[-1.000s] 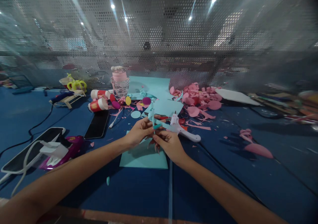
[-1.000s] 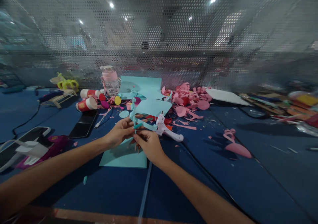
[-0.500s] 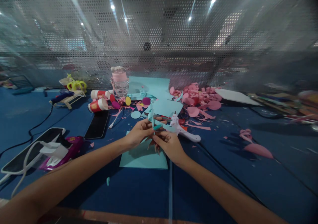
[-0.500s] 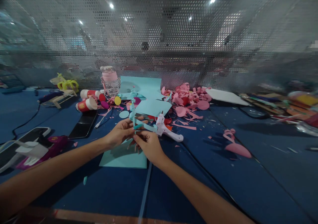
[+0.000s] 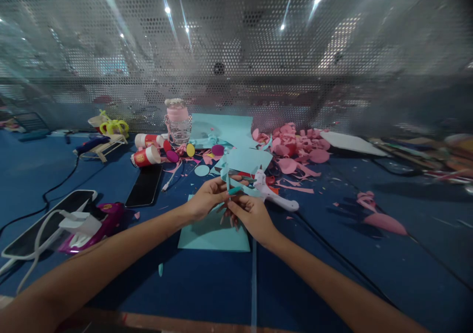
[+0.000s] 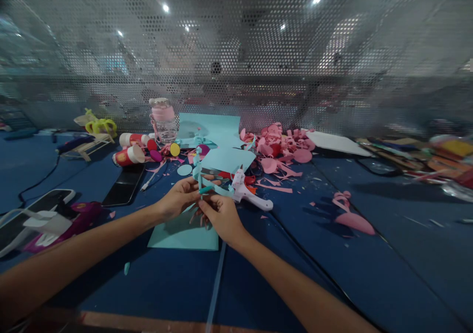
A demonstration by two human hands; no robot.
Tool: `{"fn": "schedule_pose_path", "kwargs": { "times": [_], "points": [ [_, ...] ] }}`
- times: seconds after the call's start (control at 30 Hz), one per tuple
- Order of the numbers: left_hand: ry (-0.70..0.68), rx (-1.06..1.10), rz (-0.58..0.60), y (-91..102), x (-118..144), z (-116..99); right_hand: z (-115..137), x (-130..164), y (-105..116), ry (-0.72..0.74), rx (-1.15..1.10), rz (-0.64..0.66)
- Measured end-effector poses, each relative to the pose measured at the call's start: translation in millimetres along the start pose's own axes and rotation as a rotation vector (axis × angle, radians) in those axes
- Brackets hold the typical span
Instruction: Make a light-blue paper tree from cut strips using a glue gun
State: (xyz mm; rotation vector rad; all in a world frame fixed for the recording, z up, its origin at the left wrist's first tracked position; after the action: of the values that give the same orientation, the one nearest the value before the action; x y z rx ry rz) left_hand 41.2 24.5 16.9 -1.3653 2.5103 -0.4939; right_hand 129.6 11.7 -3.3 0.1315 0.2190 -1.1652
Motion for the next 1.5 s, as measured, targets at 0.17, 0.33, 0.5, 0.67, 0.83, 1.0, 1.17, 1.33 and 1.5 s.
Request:
{"fn": "schedule_pose_path", "kwargs": {
  "times": [0.17,0.33,0.5,0.67,0.83,1.0,1.17,1.33,1.5],
  "points": [
    [0.000,-0.069,-0.040,2.4,-1,0,1,0,0,-0.002,-0.007,0.002],
    [-0.002,-0.109,-0.067,5.5,-1,1,0,0,0,-0.008,-0.012,0.017],
    [-0.043,-0.107,-0.135,15.1,-2,2,0,0,2,0.014,-0.009,0.018],
    [-0.047,-0.140,-0.179,15.7,-2,-3,-2,-2,3,0.026,-0.002,0.004],
    [-0.053,-0.146,-0.223,13.8,-1,-8,-4,-3,4,0.016,0.006,-0.009],
    [-0.056,-0.163,-0.258,18.4,0,-5,-3,-3,4,0.015,0.014,-0.036],
    [-0.036,-0.178,-0.289,20.4,0,-3,-2,-3,4,0.002,0.014,-0.037],
    [-0.044,-0.158,-0.310,19.3,2,-4,-3,-3,5,0.005,0.026,-0.044],
    [-0.036,-0.146,-0.328,19.8,2,-3,-2,-3,5,0.007,0.020,-0.039]
  ]
}}
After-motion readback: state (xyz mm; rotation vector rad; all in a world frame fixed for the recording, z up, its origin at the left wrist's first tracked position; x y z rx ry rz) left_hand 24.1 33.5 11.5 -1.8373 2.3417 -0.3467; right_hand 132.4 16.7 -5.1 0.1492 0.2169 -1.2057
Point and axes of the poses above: each hand's wrist, its own x-axis away from the middle knuckle, its own y-axis out of the back of the hand, z = x × y, the point moved 6 cm from there along -x, towards the middle knuckle, and after that the axes turned 10 degrees about y, right-handed, at the moved point
